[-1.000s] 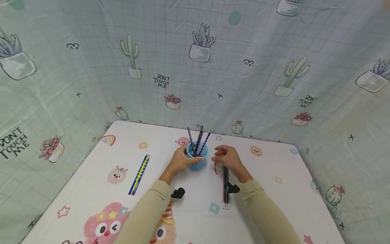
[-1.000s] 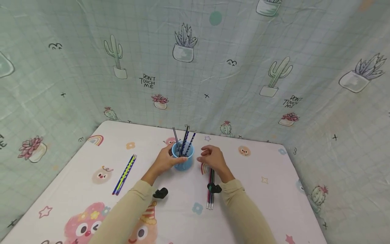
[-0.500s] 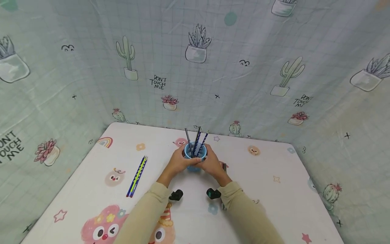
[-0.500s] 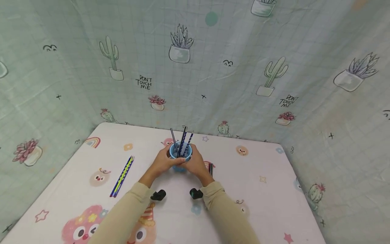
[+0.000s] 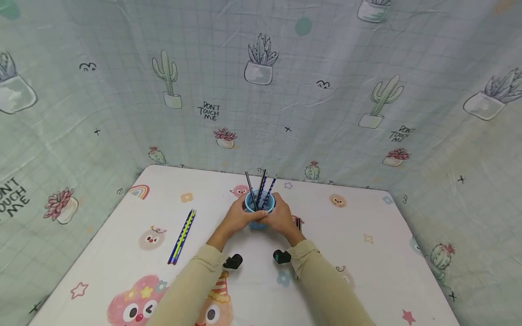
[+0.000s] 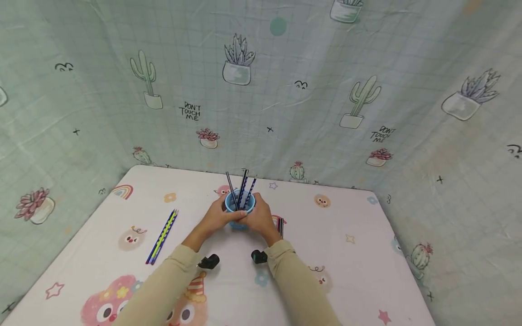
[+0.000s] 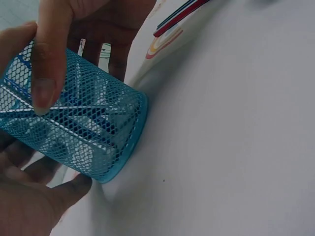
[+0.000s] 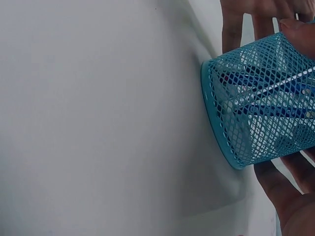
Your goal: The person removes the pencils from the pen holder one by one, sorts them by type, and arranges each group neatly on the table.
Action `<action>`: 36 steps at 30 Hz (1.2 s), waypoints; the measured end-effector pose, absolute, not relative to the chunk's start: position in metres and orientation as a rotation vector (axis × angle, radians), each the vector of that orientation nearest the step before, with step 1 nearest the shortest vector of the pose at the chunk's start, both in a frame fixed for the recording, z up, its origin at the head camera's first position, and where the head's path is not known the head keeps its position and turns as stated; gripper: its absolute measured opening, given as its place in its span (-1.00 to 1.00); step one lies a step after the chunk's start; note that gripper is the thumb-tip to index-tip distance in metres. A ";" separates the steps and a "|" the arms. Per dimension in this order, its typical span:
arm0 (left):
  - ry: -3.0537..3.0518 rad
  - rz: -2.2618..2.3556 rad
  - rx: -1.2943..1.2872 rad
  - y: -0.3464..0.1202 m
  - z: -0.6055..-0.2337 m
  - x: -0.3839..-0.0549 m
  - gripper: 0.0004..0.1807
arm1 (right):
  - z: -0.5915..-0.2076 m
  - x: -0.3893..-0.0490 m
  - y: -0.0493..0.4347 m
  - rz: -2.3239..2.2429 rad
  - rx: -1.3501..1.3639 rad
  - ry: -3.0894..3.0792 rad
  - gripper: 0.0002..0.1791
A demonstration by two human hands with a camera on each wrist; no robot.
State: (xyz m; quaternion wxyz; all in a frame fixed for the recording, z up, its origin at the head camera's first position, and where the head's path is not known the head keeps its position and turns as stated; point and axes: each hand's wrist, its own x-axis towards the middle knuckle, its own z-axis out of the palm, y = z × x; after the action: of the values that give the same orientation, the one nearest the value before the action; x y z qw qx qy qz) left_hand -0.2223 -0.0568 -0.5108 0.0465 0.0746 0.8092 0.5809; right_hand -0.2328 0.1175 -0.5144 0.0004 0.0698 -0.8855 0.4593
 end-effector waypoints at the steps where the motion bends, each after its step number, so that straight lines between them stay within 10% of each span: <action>1: 2.467 1.770 0.229 -0.057 -0.510 -0.223 -0.09 | -0.514 -0.233 0.118 1.450 0.210 -2.783 -0.10; 36: 3.103 1.779 0.122 -0.004 -0.463 -0.248 -0.78 | -0.518 -0.233 0.122 1.569 0.334 -2.710 -0.13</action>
State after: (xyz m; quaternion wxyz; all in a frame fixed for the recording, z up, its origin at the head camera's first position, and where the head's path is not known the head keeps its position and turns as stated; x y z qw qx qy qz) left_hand -0.2485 -0.0039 -0.4634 -0.2171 0.0334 0.8464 0.4852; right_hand -0.2331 0.1221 -0.5176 -0.0037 0.1059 -0.8606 0.4981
